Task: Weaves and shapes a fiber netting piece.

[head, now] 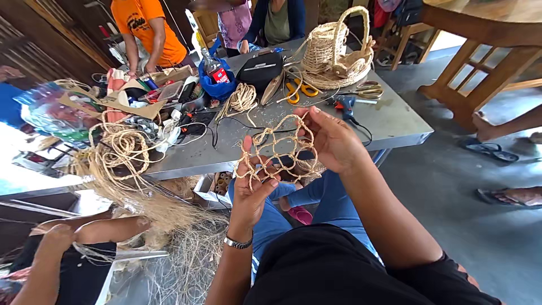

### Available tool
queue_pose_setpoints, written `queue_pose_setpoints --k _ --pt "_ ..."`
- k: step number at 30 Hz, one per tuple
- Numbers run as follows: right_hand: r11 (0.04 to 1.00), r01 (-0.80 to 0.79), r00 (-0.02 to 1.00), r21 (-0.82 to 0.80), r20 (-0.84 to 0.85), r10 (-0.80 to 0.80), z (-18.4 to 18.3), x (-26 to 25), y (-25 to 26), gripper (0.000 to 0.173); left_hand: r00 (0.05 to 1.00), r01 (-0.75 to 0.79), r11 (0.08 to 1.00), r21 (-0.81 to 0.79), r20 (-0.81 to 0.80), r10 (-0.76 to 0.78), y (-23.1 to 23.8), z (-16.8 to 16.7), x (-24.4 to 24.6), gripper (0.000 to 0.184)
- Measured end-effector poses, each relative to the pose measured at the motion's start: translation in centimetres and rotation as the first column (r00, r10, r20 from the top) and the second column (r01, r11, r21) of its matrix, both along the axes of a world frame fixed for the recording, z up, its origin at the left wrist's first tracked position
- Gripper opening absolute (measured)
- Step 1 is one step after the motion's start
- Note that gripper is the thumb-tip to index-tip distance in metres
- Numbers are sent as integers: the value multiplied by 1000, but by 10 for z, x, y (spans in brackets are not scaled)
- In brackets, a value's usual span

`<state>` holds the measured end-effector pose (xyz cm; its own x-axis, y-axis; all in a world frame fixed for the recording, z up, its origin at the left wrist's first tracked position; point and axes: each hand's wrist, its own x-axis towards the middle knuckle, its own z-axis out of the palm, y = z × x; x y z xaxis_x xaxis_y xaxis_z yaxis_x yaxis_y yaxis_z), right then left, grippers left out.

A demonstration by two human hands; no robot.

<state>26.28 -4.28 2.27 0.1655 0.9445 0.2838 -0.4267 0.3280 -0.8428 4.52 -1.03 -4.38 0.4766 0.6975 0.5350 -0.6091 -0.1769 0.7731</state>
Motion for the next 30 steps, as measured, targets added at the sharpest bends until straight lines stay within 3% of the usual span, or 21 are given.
queue_pose_setpoints --k 5,9,11,17,19,21,23,26,28,30 --pt "995 -89 973 -50 210 98 -1 -3 -11 51 994 -83 993 84 -64 89 1 -3 2 87" --pt "995 -95 973 -42 209 102 1 -6 -8 30 998 -30 997 77 -52 34 -1 -4 3 87" --pt "995 -95 984 -27 151 98 -1 -8 -7 30 999 41 999 21 13 -41 -1 -5 4 85" --pt "998 -27 993 -52 109 33 -5 -12 -7 34 951 208 961 -183 266 -156 9 -1 6 46" --pt "998 16 995 -62 98 -10 -5 -11 -6 34 945 209 939 -273 302 -122 11 7 4 31" --pt "997 49 992 -60 122 -41 -4 -10 -6 34 962 148 932 -330 265 -59 12 12 2 30" --pt "996 85 980 -33 182 -78 -4 -9 -6 33 983 49 957 -287 182 5 14 19 1 38" --pt "985 170 932 26 321 -169 -5 -8 -6 30 995 -103 988 -117 -7 103 20 30 -4 67" --pt "973 216 882 83 411 -230 -5 -8 -3 28 922 -230 957 177 -276 273 22 41 -7 80" --pt "960 234 826 153 489 -279 -6 -10 -1 26 788 -291 861 418 -405 463 20 51 -6 67"
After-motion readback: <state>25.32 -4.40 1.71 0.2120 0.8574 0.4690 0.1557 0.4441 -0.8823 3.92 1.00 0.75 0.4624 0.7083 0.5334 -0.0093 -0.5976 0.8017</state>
